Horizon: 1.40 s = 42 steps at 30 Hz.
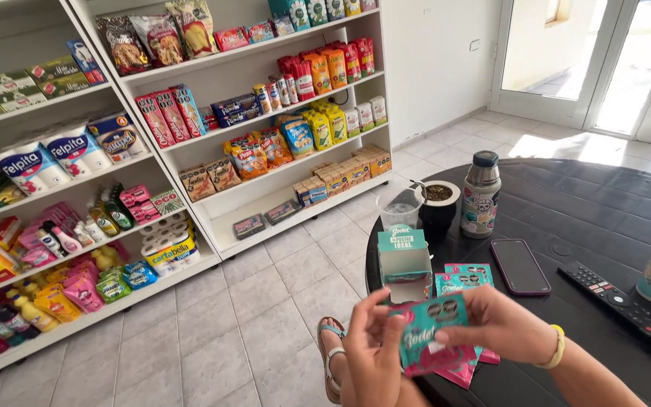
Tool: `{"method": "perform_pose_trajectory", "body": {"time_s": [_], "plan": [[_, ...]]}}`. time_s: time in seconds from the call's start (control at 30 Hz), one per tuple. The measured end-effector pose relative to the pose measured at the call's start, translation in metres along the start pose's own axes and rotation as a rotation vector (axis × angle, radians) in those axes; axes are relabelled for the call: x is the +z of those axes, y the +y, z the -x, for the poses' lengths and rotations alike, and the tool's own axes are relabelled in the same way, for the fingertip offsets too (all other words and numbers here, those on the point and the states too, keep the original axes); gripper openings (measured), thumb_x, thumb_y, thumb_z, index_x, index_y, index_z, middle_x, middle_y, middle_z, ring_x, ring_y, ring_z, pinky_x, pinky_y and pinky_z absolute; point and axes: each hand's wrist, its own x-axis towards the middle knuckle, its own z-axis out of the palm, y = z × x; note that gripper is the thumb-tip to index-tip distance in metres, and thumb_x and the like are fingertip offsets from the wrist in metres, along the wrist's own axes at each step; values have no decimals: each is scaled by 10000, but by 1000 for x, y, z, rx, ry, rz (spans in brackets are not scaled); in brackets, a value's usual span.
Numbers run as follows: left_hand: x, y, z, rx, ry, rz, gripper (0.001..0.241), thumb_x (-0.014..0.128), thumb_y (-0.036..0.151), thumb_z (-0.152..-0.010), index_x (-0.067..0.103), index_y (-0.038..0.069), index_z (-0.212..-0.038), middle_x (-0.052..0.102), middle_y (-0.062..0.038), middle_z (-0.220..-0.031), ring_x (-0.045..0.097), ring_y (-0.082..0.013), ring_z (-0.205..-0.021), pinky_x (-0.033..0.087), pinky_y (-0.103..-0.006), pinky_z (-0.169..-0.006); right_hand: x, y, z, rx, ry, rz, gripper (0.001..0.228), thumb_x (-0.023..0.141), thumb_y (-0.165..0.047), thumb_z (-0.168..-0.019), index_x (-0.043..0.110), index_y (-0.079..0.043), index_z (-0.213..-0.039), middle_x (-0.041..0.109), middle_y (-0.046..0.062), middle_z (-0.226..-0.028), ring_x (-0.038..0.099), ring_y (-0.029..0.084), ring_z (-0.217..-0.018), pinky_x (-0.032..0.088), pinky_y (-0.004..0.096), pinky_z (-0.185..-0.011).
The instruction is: Organizing small pink packets by placing them into a small cardboard box on a table.
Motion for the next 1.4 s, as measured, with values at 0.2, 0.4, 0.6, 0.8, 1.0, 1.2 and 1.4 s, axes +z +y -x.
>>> {"method": "perform_pose_trajectory", "body": {"time_s": [0.2, 0.4, 0.6, 0.8, 1.0, 1.2, 1.4], "plan": [[5, 15, 4, -484, -279, -195, 434, 725, 456, -885, 771, 108, -1141, 779, -52, -776, 675, -83, -636, 595, -218, -599, -10, 3, -2, -64, 280, -36, 203, 773, -80, -842, 834, 64, -972, 884, 169, -937, 796, 241, -780, 669, 379, -708], [8, 1, 17, -438, -102, -204, 548, 914, 368, -830, 520, 64, -602, 541, -75, -470, 563, -140, -454, 465, -265, -453, -23, 9, 0, -84, 425, -36, 317, 663, -172, -994, 811, 56, -831, 718, 67, -704, 598, 121, -614, 471, 263, -498], [15, 31, 31, -515, -348, -261, 321, 775, 440, -858, 842, 134, -926, 715, 5, -589, 571, -53, -430, 509, -197, -472, -20, 0, 8, -173, 388, -51, 280, 694, -105, -953, 799, 113, -811, 724, 110, -700, 639, 159, -650, 534, 299, -558], [14, 3, 28, -624, -313, 34, 414, 795, 401, -867, 803, 22, -1032, 648, -72, -587, 519, -98, -440, 484, -216, -465, -30, -1, 7, -68, 472, 125, 178, 782, -56, -883, 850, 101, -832, 743, 100, -645, 567, 126, -602, 454, 272, -539], [15, -56, 17, -313, -397, -468, 284, 808, 393, -904, 709, 148, -801, 623, 22, -779, 596, -122, -708, 472, -295, -661, -63, 14, -15, 323, 451, 328, 146, 820, -104, -876, 856, 37, -859, 785, 122, -711, 690, 160, -690, 600, 323, -579], [25, -103, 27, -253, -606, -620, 996, 877, 192, -779, 286, 138, -1579, 352, -113, -1614, 387, -283, -1482, 453, -458, -1074, -122, 102, -45, 526, 434, 495, 158, 823, -164, -896, 802, -23, -829, 726, 77, -685, 636, 158, -672, 610, 308, -569], [49, -95, 33, 86, -533, -827, 886, 956, 299, -706, 522, 114, -1456, 408, -181, -1553, 501, -395, -1284, 418, -479, -1053, -156, 137, -49, 563, 484, 960, 372, 918, -474, -694, 814, -165, -875, 767, 43, -907, 703, 215, -865, 527, 374, -763]]}}
